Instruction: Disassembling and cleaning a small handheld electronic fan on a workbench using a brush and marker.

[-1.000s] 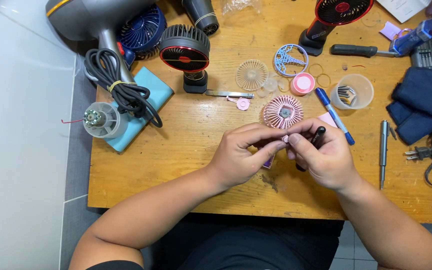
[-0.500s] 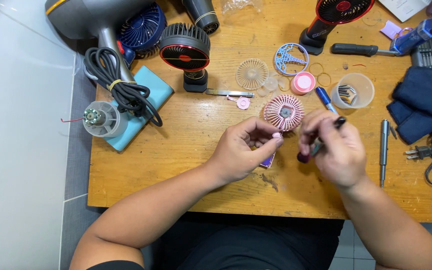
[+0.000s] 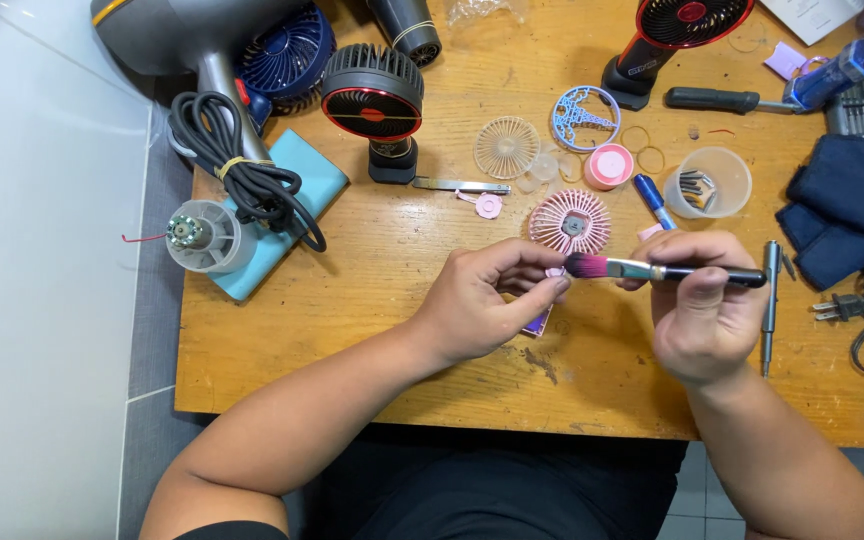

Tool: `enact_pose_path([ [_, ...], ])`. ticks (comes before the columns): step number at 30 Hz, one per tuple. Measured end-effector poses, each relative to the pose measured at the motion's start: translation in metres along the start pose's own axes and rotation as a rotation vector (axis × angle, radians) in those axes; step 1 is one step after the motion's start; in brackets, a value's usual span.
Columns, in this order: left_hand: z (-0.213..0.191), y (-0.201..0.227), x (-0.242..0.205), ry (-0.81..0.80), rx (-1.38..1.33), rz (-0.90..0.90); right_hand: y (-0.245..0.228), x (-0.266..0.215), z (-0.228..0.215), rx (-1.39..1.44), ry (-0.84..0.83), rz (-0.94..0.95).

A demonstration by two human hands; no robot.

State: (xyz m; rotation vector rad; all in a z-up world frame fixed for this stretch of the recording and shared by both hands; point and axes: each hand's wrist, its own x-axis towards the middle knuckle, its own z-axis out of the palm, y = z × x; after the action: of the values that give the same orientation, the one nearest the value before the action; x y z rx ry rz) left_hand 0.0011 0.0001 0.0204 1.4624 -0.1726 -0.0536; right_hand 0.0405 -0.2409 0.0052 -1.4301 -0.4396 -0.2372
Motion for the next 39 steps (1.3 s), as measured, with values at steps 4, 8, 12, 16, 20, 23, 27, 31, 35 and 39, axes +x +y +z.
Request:
enact_pose_path([
  [4, -0.002, 0.000, 0.000, -0.007, 0.071, -0.018, -0.009, 0.001, 0.004, -0.011, -0.112, 0.035],
  [8, -0.007, 0.006, 0.001, -0.050, 0.284, 0.041, -0.005, -0.003, -0.005, -0.143, -0.140, 0.033],
  [12, -0.010, 0.003, 0.002, -0.124, 0.443, 0.188, -0.016, 0.005, -0.005, -0.234, -0.280, -0.042],
  [16, -0.011, -0.007, 0.003, -0.115, 0.494, 0.148, -0.026, 0.014, -0.003, -0.483, -0.313, -0.077],
  [20, -0.011, -0.008, 0.003, -0.089, 0.482, 0.145, -0.023, 0.014, -0.002, -0.352, -0.296, -0.113],
  [23, -0.012, -0.007, 0.003, -0.091, 0.490, 0.208, -0.029, 0.021, 0.001, -0.410, -0.358, -0.121],
  [27, -0.012, 0.001, 0.005, -0.053, 0.350, 0.180, -0.007, 0.027, -0.011, -0.267, -0.217, -0.270],
  [31, -0.012, 0.003, 0.003, -0.047, 0.295, 0.174, -0.012, 0.024, 0.004, -0.085, -0.157, -0.261],
  [35, -0.012, 0.004, 0.003, -0.018, 0.202, 0.178, -0.020, 0.036, -0.009, -0.391, -0.302, -0.264],
  [39, -0.010, 0.009, 0.003, -0.028, 0.098, -0.028, -0.081, 0.035, -0.025, -0.714, -0.296, -0.195],
])
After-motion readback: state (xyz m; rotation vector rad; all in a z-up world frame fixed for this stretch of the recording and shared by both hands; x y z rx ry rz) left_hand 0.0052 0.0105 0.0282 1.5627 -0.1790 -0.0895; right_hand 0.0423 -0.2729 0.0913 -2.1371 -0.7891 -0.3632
